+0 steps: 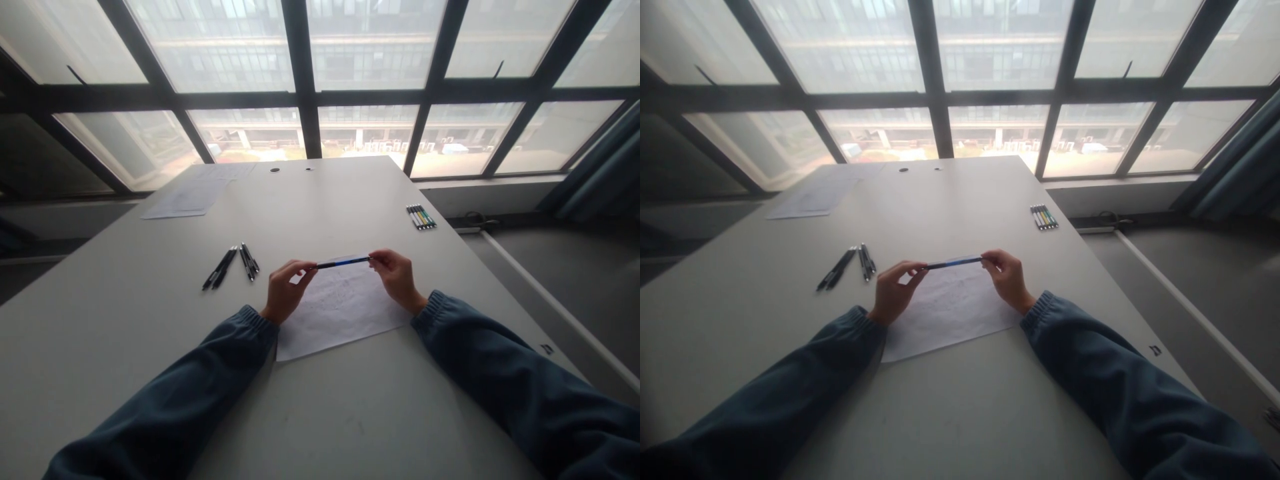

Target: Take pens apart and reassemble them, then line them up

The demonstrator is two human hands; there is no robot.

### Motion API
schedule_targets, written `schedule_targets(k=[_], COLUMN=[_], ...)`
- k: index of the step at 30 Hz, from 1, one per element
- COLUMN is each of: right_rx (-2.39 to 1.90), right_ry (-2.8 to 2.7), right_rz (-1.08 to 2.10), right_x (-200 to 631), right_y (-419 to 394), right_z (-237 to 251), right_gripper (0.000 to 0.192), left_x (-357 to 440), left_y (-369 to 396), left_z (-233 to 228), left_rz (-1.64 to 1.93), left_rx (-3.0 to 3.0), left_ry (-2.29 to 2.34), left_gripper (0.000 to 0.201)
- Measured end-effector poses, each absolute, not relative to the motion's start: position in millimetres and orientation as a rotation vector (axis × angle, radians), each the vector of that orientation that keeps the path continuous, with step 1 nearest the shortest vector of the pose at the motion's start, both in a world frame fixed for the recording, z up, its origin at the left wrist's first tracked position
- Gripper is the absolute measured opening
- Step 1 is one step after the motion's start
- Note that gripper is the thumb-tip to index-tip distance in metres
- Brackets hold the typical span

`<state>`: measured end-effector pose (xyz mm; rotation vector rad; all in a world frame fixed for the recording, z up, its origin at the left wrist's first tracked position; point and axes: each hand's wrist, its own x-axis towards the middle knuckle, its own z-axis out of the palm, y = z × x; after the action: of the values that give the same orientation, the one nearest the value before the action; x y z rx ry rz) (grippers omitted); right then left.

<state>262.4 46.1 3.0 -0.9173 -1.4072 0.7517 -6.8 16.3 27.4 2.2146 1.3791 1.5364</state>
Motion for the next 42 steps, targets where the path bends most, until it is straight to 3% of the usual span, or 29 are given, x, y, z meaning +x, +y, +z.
schedule_targets(k=[42], right_rx=[-0.939], right_ry=[-1.507], right_rz=[0.67], right_x=[264.9], right_y=[41.0], right_z=[6.7], right_gripper=[0.008], left_x=[-4.9], left_y=[16.4], left_z=[27.5], left_rz=[1.494], left_rx=[2.208], left_ry=[1.451], left_gripper=[0.017])
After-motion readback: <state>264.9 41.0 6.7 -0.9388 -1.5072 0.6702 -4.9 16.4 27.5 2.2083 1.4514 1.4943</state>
